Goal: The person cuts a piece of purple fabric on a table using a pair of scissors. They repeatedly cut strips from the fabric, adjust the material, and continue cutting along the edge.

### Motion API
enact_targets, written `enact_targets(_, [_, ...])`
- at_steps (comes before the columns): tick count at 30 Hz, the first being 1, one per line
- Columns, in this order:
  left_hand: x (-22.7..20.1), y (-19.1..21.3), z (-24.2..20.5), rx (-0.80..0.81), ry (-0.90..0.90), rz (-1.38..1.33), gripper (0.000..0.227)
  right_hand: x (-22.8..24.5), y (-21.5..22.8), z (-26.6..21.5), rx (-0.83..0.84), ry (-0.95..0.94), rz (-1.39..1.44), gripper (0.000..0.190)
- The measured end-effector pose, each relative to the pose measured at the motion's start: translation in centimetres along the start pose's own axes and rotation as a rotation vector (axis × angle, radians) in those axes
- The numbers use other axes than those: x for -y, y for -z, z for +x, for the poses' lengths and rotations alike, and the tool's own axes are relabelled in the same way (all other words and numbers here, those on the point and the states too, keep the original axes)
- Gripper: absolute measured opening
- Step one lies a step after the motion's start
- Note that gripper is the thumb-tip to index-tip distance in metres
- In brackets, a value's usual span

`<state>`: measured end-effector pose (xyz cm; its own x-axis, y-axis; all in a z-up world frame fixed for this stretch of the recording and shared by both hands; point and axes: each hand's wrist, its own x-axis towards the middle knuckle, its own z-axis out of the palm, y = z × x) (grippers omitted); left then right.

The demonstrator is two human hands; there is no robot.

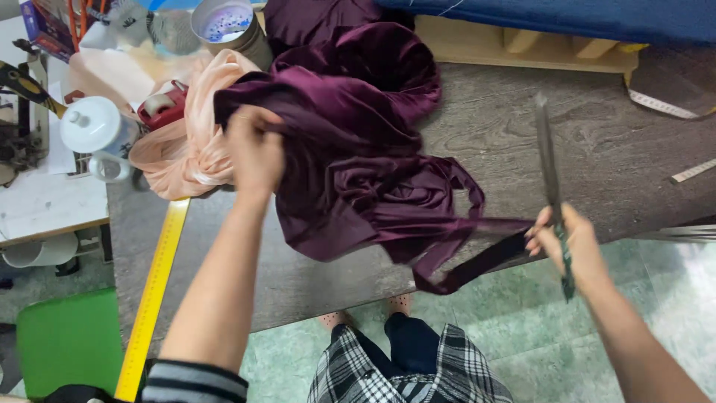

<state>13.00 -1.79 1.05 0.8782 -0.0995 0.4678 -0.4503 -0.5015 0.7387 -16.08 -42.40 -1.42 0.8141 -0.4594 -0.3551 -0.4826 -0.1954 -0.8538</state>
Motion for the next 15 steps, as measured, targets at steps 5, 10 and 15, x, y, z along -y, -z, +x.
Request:
enact_targets(5, [-3.0, 4.2, 2.6, -0.238, -0.020, -0.317, 0.026, 0.1, 3.9, 4.1, -0.077, 0.233, 0.035, 0.015])
enact_targets(10, [-0.6, 3.7, 0.6, -0.269, -0.018, -0.185, 0.021, 3.1, 4.1, 5.1, -0.097, 0.256, 0.023, 0.013])
enact_targets(15, [-6.7, -1.2, -8.9, 0.499, -0.569, 0.564, 0.072, 1.0, 3.6, 7.8, -0.032, 0.263, -0.006, 0.016])
